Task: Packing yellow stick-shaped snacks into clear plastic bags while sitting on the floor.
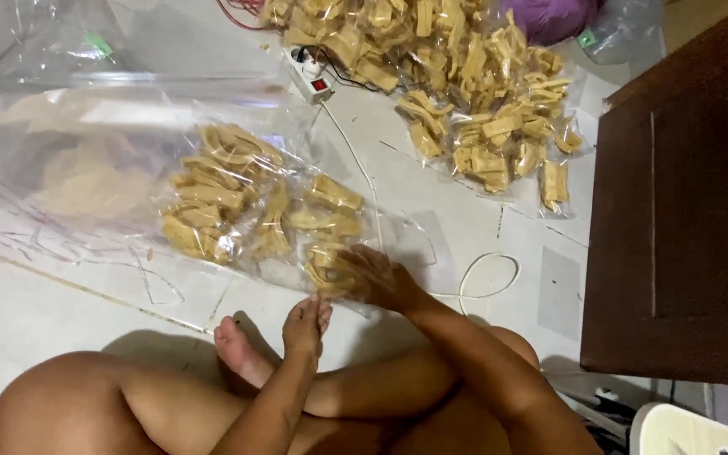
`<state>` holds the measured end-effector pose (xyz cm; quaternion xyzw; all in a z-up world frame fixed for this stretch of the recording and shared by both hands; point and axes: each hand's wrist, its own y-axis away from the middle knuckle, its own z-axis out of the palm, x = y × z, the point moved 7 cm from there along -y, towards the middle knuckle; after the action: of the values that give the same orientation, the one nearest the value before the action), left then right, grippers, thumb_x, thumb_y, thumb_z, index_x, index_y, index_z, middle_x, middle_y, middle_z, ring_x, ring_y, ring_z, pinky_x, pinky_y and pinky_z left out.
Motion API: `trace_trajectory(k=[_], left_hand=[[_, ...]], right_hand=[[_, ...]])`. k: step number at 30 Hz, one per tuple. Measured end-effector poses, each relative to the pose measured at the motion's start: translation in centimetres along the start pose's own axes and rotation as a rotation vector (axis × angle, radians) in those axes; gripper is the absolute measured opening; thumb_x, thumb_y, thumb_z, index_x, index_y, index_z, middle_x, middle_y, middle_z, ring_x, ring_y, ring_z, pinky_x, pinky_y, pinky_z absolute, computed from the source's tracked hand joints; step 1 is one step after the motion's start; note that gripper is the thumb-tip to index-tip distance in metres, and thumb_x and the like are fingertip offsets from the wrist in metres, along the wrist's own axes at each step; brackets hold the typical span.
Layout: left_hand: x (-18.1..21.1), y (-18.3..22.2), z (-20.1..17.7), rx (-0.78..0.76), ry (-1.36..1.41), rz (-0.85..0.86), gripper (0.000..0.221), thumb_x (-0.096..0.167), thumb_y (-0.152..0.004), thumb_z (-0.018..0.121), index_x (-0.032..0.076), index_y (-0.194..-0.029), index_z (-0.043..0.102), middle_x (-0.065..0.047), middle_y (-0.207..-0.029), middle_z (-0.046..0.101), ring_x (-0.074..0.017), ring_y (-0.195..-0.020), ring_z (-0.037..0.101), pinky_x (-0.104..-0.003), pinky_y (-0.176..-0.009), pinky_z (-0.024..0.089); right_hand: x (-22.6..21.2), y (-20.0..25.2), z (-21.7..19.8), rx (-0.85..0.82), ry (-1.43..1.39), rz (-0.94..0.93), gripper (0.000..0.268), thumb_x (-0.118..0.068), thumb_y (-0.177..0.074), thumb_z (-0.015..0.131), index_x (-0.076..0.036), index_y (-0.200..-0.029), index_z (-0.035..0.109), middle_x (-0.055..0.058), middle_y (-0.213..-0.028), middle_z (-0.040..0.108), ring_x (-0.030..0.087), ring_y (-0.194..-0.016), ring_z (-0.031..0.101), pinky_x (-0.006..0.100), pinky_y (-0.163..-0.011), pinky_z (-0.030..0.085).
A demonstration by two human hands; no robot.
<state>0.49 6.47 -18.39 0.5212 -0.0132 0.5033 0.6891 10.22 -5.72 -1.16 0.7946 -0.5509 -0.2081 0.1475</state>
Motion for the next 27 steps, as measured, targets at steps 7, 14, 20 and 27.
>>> trace_trajectory(k=[7,14,20,27], left_hand=[[4.6,4.3,1.7,0.053,-0.024,-0.077,0.07,0.056,-0.095,0.065,-0.001,-0.133,0.051,-0.023,-0.123,0.06,-0.0325,-0.109,0.063,-0.041,-0.093,0.048],[5.2,1.8,0.9,0.216,-0.245,0.213,0.021,0.023,-0.087,0.07,0.011,-0.072,0.06,-0.008,-0.053,0.056,-0.0168,-0.047,0.056,-0.028,-0.046,0.047],[5.5,5.9,1.3,0.156,-0.22,0.136,0.01,0.013,-0.091,0.064,0.005,-0.088,0.058,-0.013,-0.07,0.062,-0.0175,-0.063,0.059,-0.03,-0.06,0.053],[6.4,3.1,0.3,0.271,0.16,0.219,0.031,0.028,-0.092,0.078,0.001,-0.087,0.062,-0.006,-0.07,0.055,-0.0104,-0.062,0.053,-0.017,-0.056,0.04]], right_hand=[[0.3,-2.8,2.8,0.552,-0.082,-0.047,0.08,-0.059,-0.081,0.071,-0.039,-0.151,0.039,-0.002,-0.138,0.056,0.028,-0.122,0.063,0.045,-0.086,0.063],[-2.5,-0.8,1.2,0.434,-1.18,-0.464,0.091,-0.017,-0.073,0.095,-0.005,-0.147,0.043,0.017,-0.147,0.046,0.031,-0.14,0.046,0.046,-0.107,0.05],[-1.7,-2.7,0.2,0.992,-0.837,-0.762,0.073,-0.007,-0.086,0.081,-0.016,-0.149,0.044,0.005,-0.152,0.044,0.024,-0.142,0.046,0.036,-0.124,0.04],[-0.5,-3.2,-0.1,0.438,-0.866,-0.395,0.119,-0.015,-0.062,0.099,0.0,-0.157,0.029,0.032,-0.153,0.038,0.051,-0.142,0.04,0.058,-0.119,0.036]])
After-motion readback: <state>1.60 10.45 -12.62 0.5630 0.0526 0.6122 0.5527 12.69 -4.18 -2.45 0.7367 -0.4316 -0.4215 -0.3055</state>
